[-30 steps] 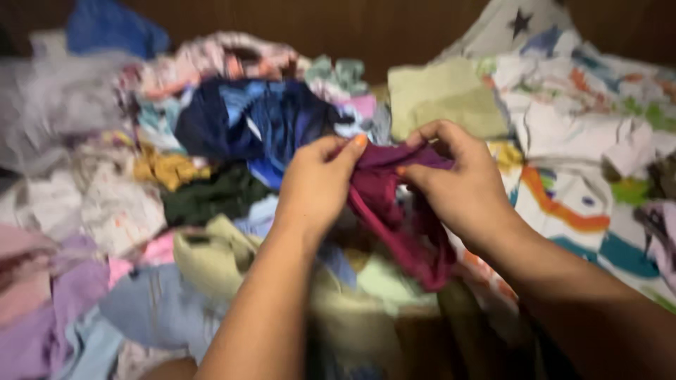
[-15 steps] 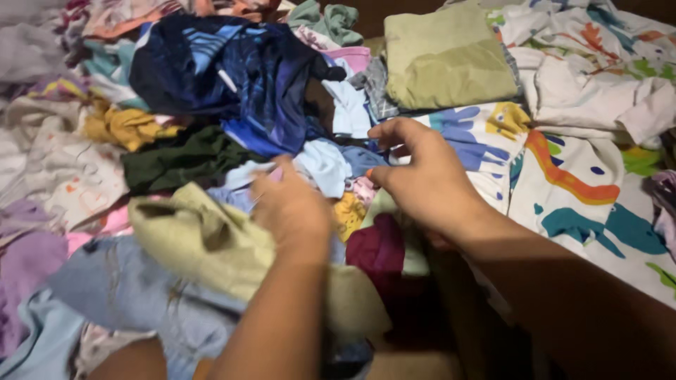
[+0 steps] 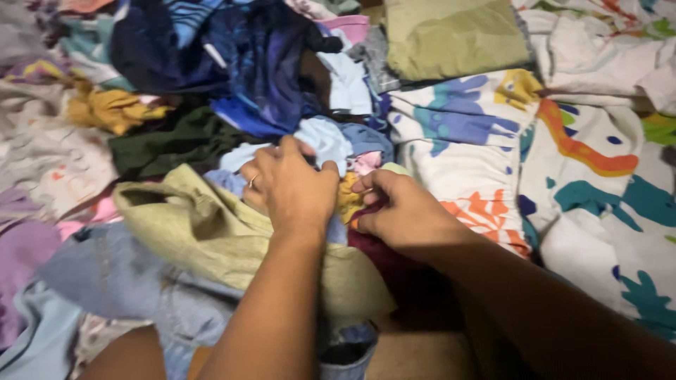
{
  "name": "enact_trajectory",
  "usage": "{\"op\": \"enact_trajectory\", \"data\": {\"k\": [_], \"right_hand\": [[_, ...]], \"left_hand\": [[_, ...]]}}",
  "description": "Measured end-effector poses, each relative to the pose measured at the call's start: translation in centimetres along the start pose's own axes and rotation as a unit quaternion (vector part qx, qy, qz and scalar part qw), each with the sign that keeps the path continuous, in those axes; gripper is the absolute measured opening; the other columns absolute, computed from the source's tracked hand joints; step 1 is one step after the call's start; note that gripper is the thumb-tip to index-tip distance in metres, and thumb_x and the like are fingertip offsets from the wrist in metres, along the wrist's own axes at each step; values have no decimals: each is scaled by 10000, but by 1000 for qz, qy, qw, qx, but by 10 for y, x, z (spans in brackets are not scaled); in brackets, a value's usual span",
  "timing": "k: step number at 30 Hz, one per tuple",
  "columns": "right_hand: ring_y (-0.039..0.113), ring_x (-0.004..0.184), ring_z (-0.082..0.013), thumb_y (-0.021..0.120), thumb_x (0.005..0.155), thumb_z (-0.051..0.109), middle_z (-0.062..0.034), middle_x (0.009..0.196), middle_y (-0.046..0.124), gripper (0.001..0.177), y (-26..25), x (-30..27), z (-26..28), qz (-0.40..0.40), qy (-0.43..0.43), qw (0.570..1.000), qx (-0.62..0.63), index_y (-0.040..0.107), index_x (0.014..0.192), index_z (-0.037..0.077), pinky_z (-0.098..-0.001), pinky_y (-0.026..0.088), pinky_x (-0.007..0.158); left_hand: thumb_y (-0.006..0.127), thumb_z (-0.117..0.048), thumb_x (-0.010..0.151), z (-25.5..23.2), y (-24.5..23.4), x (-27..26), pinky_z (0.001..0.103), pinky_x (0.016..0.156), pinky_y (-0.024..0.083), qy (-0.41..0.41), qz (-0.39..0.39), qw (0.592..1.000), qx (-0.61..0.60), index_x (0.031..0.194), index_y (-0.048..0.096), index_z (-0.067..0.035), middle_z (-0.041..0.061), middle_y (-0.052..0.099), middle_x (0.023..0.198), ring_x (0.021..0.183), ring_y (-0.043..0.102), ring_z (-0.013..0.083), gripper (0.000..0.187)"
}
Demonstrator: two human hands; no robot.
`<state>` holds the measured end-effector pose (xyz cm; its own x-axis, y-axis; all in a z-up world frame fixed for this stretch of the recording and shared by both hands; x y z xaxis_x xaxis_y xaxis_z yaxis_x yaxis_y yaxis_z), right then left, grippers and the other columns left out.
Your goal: The person folds various pieces of clothing on a bed, including a pink patterned shirt, a white shirt, a light blue shirt, a light green shirt, a blue shirt, and several pairs of underwear. The person picks up each item, smooths it out, folds it, and places it in a pile.
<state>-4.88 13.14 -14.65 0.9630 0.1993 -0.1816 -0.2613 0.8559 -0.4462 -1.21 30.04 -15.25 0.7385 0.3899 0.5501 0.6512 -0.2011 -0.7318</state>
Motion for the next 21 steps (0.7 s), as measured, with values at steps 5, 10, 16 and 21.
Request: {"op": "enact_trajectory", "data": {"k": [5, 10, 16, 21], "right_hand": [[622, 917, -153, 776, 753, 18, -39, 1008, 614, 476, -27, 11, -5, -50, -46, 998, 2, 631, 1205, 58, -279, 552, 762], [576, 887, -180, 884, 762, 54, -95, 1031, 576, 891, -61, 16, 10, -160, -87, 983, 8, 422, 1513, 179, -307, 555, 703], [707, 967, -110, 552, 911, -21, -35, 1081, 730, 401, -108, -4, 54, -178, -166, 927, 286, 600, 1305, 37, -261, 595, 807], [694, 1105, -227, 586, 1047, 116, -118, 1211, 693, 321, -145, -39, 61, -150, -207, 835, 488, 577, 1339, -18, -400, 574, 1003]], "left_hand": [[607, -272, 930, -14, 60, 9, 417, 733, 518, -228, 279, 802, -477, 1197, 754, -170, 156, 758, 1031, 761, 638, 241, 321], [564, -129, 958, -93, -1, 24, 384, 811, 550, -24, 176, 813, -554, 1090, 798, -66, 133, 727, 1152, 982, 692, 258, 276], [652, -235, 910, -140, -85, -2, 423, 957, 563, 63, 235, 751, -614, 1508, 501, -174, 149, 691, 1125, 1046, 688, 339, 620], [717, -299, 892, -142, -137, -24, 563, 1089, 305, 211, 35, 873, -439, 1475, 490, -163, 120, 627, 1395, 1331, 538, 330, 640]]}}
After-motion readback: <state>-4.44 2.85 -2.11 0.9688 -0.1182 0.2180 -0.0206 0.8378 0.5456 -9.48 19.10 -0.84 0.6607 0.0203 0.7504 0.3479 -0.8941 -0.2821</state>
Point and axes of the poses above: each hand's wrist, its own x-axis towards the middle knuckle, its own y-axis out of the palm, z = x × y, the point moved 5 cm from there along x, towards the middle knuckle
